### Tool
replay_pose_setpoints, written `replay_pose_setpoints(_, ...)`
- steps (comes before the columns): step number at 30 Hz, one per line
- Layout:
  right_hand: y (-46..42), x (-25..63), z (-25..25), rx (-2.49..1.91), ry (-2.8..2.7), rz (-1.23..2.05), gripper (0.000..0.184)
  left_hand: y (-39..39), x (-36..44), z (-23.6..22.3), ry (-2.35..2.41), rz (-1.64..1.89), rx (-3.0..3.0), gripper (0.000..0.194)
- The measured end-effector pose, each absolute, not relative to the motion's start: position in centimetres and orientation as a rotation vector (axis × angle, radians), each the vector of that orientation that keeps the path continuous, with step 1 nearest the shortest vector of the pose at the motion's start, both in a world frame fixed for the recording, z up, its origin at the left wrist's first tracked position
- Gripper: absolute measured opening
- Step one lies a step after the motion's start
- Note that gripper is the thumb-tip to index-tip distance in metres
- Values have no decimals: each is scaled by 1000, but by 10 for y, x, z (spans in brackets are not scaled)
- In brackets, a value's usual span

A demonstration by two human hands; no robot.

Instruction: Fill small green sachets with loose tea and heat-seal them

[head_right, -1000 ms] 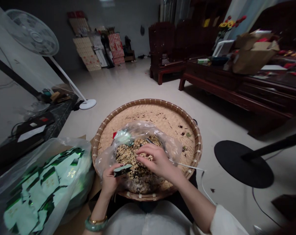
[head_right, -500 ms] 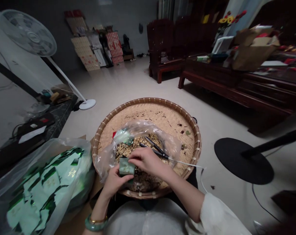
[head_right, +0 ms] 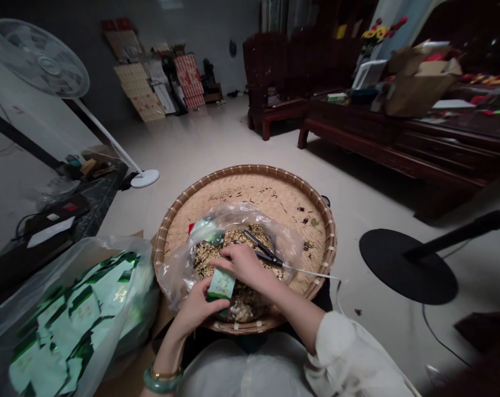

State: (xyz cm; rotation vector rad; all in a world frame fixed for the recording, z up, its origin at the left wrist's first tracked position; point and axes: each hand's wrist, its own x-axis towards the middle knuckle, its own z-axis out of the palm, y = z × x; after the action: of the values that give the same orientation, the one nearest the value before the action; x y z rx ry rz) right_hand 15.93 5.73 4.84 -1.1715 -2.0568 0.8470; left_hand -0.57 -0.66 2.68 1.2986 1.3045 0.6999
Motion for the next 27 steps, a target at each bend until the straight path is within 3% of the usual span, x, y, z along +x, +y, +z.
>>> replay_pose_setpoints(6,60,154,34,-1103,-1939,848,40,-3,-10,31,1224,705,1210,44)
replay_pose_setpoints(12,63,159,31,-1177,-1930,839,46,0,4,25,1140,801,770,43)
replay_pose_setpoints(14,67,171,26,-1357,-1955,723,42,1,7,24,1148,863,700,47)
replay_pose_setpoints(16,69,185,20,-1549,-2034,512,25,1,7,24,1151,916,644,48)
replay_pose_setpoints(20,71,204,10,-1869,-2219,417,51,0,5,25,1124,954,604,47)
replay_pose_setpoints(27,77,205,7,-1891,-2193,648,49,-2,7,28,1117,954,623,47)
